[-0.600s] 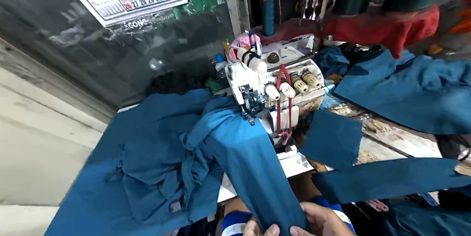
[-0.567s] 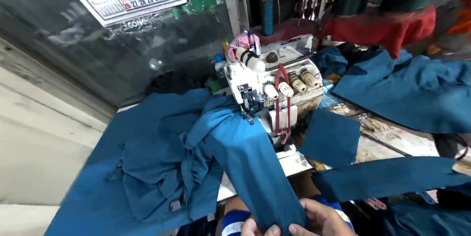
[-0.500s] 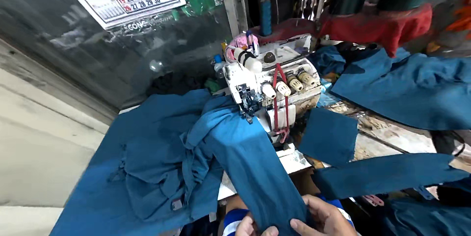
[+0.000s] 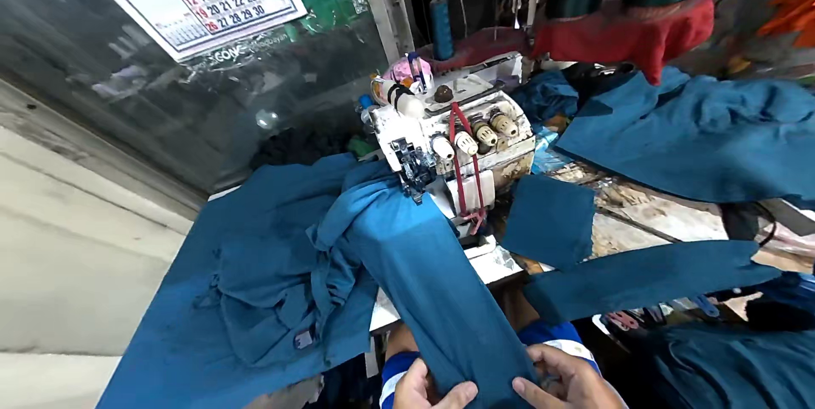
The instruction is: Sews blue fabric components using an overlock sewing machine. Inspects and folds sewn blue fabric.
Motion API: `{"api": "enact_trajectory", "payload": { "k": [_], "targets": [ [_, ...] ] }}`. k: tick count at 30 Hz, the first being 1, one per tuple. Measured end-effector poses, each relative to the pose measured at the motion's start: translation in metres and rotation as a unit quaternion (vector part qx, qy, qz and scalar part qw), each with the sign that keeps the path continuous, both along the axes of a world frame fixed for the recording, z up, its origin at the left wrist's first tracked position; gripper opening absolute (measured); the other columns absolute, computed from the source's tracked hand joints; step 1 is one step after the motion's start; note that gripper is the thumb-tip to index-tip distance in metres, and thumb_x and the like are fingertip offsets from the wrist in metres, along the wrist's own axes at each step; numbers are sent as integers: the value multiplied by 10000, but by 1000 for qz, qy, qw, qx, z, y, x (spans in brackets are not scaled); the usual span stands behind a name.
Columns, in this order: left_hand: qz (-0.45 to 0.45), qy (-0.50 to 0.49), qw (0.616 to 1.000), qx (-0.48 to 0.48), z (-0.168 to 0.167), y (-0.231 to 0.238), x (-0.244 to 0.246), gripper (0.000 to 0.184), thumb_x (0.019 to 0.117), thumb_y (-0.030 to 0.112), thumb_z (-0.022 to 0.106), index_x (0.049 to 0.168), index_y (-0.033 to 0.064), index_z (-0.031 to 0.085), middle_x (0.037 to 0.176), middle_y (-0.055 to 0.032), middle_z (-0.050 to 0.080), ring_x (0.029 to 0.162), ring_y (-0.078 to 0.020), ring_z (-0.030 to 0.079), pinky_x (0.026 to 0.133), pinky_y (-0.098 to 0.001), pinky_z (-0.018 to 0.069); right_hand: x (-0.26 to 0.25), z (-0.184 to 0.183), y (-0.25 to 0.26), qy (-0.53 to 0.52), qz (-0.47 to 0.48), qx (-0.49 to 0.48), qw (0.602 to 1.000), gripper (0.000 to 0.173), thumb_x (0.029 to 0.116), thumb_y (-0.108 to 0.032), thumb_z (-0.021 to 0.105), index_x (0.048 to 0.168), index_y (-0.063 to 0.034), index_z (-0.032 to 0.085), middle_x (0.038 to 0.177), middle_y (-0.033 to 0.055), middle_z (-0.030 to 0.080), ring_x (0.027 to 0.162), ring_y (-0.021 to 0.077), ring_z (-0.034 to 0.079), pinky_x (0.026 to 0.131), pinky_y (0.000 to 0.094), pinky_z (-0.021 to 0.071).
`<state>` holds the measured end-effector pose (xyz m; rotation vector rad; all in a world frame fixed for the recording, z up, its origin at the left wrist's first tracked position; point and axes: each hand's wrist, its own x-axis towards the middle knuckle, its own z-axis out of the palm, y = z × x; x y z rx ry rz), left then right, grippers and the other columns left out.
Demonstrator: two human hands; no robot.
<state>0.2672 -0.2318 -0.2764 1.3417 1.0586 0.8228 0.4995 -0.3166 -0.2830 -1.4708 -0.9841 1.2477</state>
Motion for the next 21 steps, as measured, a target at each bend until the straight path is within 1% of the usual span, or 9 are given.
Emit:
{"api": "enact_trajectory", "payload": {
  "k": [2,4,6,8,11,14,17,19,21],
  "targets": [
    [15,11,1000,15,-1,-4,3,421,796,64,875,1137,-43,652,996,-121,770,924,-250,763,858,-429,659,0,5,0,4,6,0,1000,345,923,-166,777,1245,-89,680,997,48,762,697,211,735,551,397,644],
    [10,10,1000,15,-1,-9,2,366,844,79,840,1139,-45,662,1004,-119,766,935,-245,757,870,-431,652,1,9,-2,26,15,-1,1000,401,963,-108,716,1351,-74,620,1024,72,765,702,239,746,564,417,657],
    [-2,6,1000,-1,-4,-7,-1,304,896,87,791,1139,-42,661,1011,-125,764,939,-250,754,872,-432,647,3,3,-1,29,25,-6,999,400,988,-76,661,1382,-72,592,1058,87,758,716,254,750,599,429,667],
    [-6,9,1000,-13,-9,-3,-5,278,915,76,766,1140,-42,653,1012,-131,763,930,-255,757,860,-432,650,4,-4,0,-7,30,-15,999,391,965,-120,703,1347,-95,622,1044,63,750,700,223,735,593,405,656],
    [-2,3,1000,-28,-10,-3,-7,295,898,70,784,1135,-42,648,1006,-138,763,917,-267,759,844,-437,654,5,-5,-1,-41,10,-29,999,332,924,-186,768,1235,-102,687,980,42,751,662,195,717,558,384,642],
    [1,-12,1000,-21,-5,-3,-5,325,880,40,793,1155,-52,646,1028,-143,763,933,-275,759,853,-441,657,8,11,0,-5,8,-34,999,340,948,-128,739,1275,-72,666,974,73,766,674,237,741,575,406,661],
    [-5,-4,1000,-16,-8,-3,-4,296,870,56,807,1115,-34,668,998,-126,768,913,-254,762,842,-428,659,10,13,-3,-7,13,-35,999,370,949,-100,722,1310,-66,645,1015,85,758,691,241,742,599,409,665],
    [-7,3,1000,-9,-6,-3,-6,287,876,68,805,1111,-30,673,997,-117,770,917,-245,762,850,-423,658,11,15,-5,-23,19,-26,999,341,937,-134,745,1262,-64,673,999,78,752,678,220,723,589,394,647],
    [-19,6,1000,1,0,-6,-9,279,888,73,795,1116,-33,674,1001,-114,769,926,-244,760,859,-424,655,12,17,-9,-24,20,-31,999,255,935,-171,758,1160,-61,712,931,73,754,659,213,712,573,389,632]
  ]
}}
